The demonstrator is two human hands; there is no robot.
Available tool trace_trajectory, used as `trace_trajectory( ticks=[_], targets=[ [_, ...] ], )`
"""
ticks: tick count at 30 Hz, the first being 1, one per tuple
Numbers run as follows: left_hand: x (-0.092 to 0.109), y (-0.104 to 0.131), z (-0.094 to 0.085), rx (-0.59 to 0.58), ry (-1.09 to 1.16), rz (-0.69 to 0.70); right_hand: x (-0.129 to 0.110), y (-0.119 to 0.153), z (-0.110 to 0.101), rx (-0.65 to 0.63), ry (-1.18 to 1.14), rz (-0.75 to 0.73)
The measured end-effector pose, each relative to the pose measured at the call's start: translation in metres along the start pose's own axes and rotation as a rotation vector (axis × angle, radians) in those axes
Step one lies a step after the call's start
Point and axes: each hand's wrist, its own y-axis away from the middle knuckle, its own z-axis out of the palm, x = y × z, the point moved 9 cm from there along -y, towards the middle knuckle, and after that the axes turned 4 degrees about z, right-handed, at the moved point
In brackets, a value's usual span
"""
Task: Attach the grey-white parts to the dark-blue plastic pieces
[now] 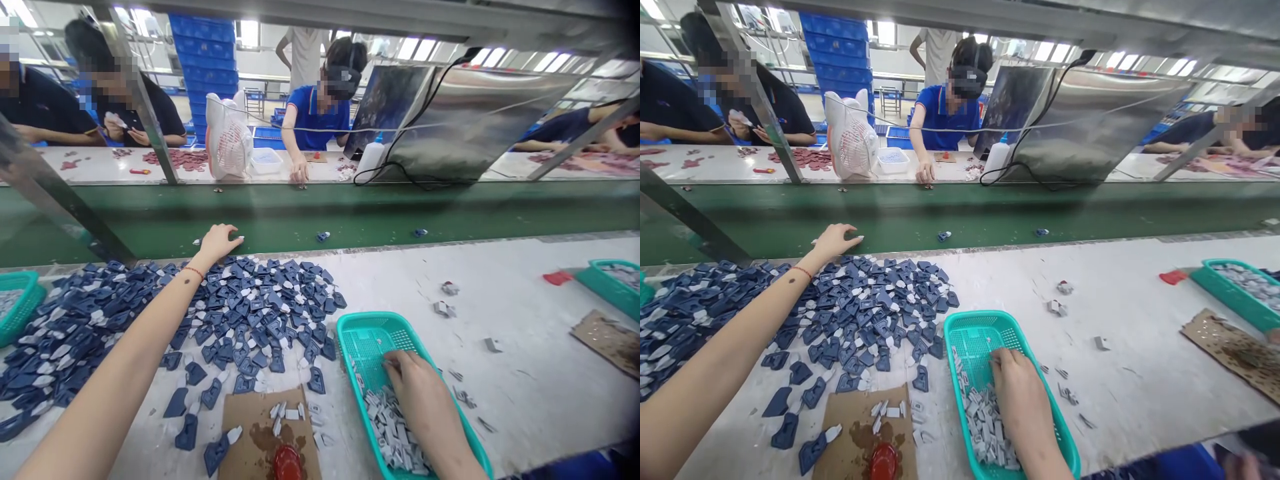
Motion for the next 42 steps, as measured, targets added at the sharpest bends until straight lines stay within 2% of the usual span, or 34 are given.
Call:
trace_trajectory(
  ticks=[4, 9, 12, 16, 20, 24, 28, 33, 38, 40, 42],
  targets=[
    [0.003, 0.004, 0.005, 0.007, 0.183, -0.068, 0.000, -0.001, -0.004, -0.012, -0.137, 0.031],
    [0.025, 0.028, -0.017, 0.061, 0.574, -0.102, 0.002, 0.002, -0.004, -0.019, -0.211, 0.022],
    [0.048, 0.062, -0.035, 0.075, 0.812, -0.060, -0.001, 0.003, -0.003, -0.024, -0.243, -0.027],
    [0.071, 0.128, -0.044, 0.075, 1.023, -0.032, -0.004, 0.008, -0.006, -0.014, -0.266, -0.053],
    [0.074, 0.201, -0.030, -0.005, 1.193, -0.108, -0.005, 0.012, -0.013, -0.009, -0.229, -0.056],
    [0.056, 0.263, -0.012, -0.085, 1.205, -0.244, -0.005, 0.014, -0.011, -0.065, -0.197, -0.049],
    [0.037, 0.310, 0.005, -0.131, 1.154, -0.357, -0.007, 0.014, -0.007, -0.087, -0.189, -0.041],
    [0.028, 0.344, 0.021, -0.149, 1.122, -0.418, -0.008, 0.011, -0.003, -0.093, -0.207, -0.030],
    [0.026, 0.364, 0.028, -0.086, 1.146, -0.459, -0.011, 0.009, -0.010, -0.070, -0.239, -0.020],
    [0.027, 0.371, 0.032, -0.075, 1.173, -0.472, -0.021, 0.015, -0.020, -0.033, -0.257, -0.014],
    [0.028, 0.379, 0.036, -0.073, 1.193, -0.476, -0.042, 0.028, -0.032, -0.006, -0.308, -0.044]
  ],
)
